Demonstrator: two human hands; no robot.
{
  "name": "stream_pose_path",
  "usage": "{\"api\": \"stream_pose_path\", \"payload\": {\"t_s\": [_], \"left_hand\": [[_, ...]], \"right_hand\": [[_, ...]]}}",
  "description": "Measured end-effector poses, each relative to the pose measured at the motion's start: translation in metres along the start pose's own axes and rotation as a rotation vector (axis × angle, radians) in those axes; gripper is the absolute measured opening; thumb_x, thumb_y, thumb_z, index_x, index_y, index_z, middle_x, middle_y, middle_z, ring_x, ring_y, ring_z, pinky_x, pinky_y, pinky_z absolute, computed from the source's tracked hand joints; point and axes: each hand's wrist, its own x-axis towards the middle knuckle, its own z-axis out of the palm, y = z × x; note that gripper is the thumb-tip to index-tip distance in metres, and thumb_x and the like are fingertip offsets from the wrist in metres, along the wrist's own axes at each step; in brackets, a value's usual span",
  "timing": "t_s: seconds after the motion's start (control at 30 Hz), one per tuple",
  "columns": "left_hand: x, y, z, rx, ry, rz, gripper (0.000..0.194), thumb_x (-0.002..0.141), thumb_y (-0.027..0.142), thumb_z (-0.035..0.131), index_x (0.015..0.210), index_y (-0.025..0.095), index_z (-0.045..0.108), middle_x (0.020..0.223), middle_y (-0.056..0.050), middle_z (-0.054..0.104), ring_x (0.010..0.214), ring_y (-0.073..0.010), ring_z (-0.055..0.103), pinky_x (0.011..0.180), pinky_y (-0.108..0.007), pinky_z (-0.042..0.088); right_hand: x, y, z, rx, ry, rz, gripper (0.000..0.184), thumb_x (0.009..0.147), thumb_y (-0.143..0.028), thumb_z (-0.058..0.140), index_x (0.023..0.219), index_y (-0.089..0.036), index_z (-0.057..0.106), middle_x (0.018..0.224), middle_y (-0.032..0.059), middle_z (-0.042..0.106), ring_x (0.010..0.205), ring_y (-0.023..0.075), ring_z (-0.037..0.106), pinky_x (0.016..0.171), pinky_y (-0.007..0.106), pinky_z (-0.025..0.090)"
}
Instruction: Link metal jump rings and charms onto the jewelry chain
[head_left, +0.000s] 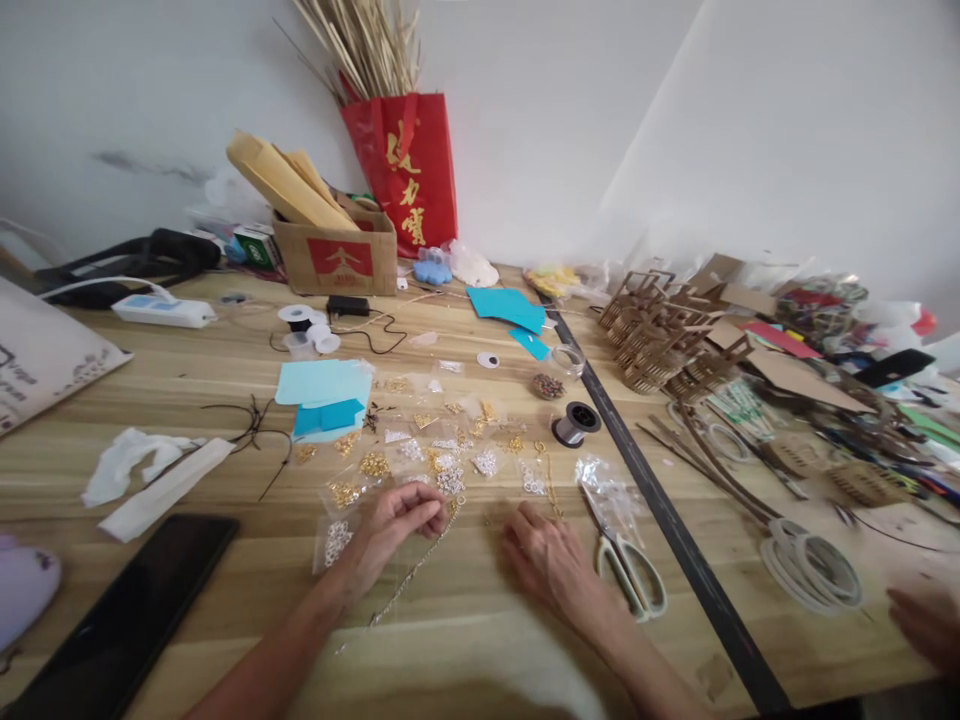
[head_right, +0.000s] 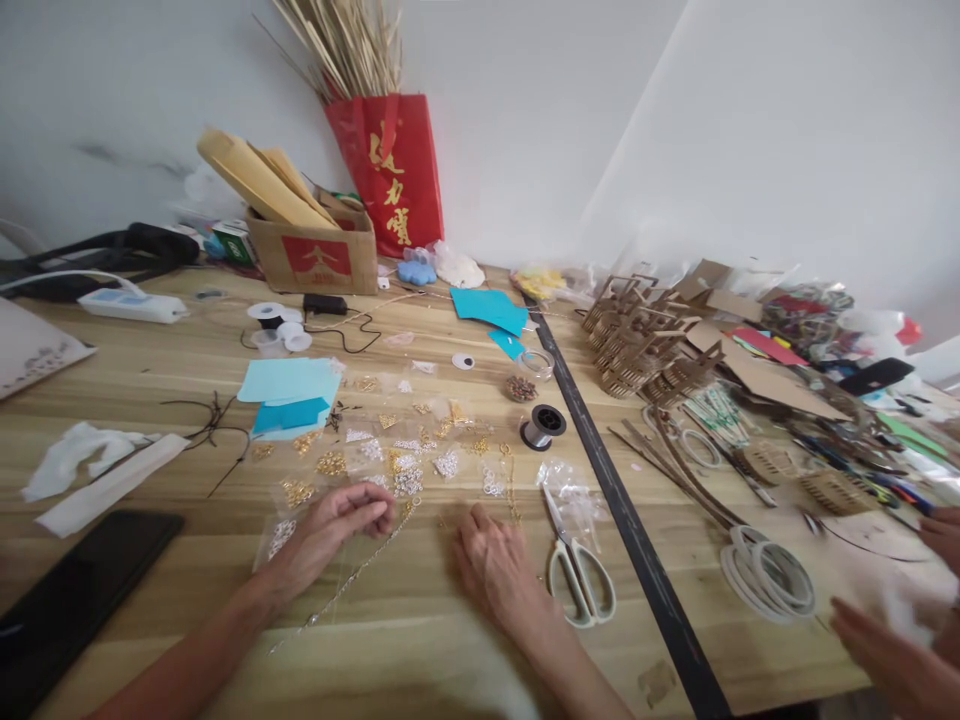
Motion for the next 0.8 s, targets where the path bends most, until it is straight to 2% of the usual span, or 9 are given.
{"api": "stream_pose_path", "payload": {"t_s": [0.2,0.4,0.63,0.73,0.8], "left_hand": [[-0.002,0.006,0.007,0.010,-0.018,-0.006,0.031,0.071,0.043,0.071,0.080,0.014,0.067,0.072,-0.004,0.068,0.067,-0.0163,0.062,0.066,-0.030,0.049],[-0.001,0.006,0.014,0.108,-0.059,0.016,0.025,0.074,0.039,0.068,0.081,0.015,0.065,0.072,-0.003,0.067,0.069,-0.0169,0.061,0.067,-0.029,0.048],[-0.004,0.008,0.027,0.496,-0.127,0.170,0.011,0.082,0.022,0.057,0.078,0.018,0.066,0.075,-0.003,0.069,0.073,-0.0172,0.062,0.069,-0.028,0.048],[0.000,0.006,0.034,0.706,-0.095,0.275,0.013,0.082,0.014,0.055,0.085,0.017,0.068,0.087,-0.006,0.069,0.076,-0.0185,0.063,0.069,-0.030,0.050],[0.004,0.008,0.040,0.827,-0.157,0.378,0.021,0.081,0.008,0.054,0.094,0.017,0.068,0.102,-0.009,0.067,0.082,-0.0191,0.064,0.077,-0.032,0.052]], "right_hand": [[-0.002,-0.002,0.013,-0.087,-0.002,0.034,0.020,0.091,-0.003,0.047,0.087,-0.019,0.058,0.087,0.0055,0.065,0.070,0.0176,0.063,0.057,0.027,0.037],[-0.012,0.001,0.029,-0.143,0.094,0.039,0.020,0.091,-0.004,0.043,0.094,-0.019,0.055,0.089,0.0067,0.063,0.069,0.0202,0.061,0.058,0.030,0.037],[-0.017,0.005,0.037,-0.113,0.150,0.050,0.020,0.091,-0.004,0.042,0.097,-0.019,0.053,0.092,0.0071,0.062,0.071,0.0206,0.061,0.059,0.029,0.038],[-0.017,0.009,0.038,-0.089,0.167,0.042,0.020,0.090,-0.004,0.041,0.095,-0.019,0.053,0.089,0.0061,0.061,0.069,0.0197,0.061,0.058,0.029,0.037],[-0.016,0.011,0.038,-0.058,0.170,0.017,0.020,0.090,-0.002,0.041,0.091,-0.020,0.052,0.086,0.0050,0.060,0.068,0.0191,0.060,0.057,0.028,0.036]]}}
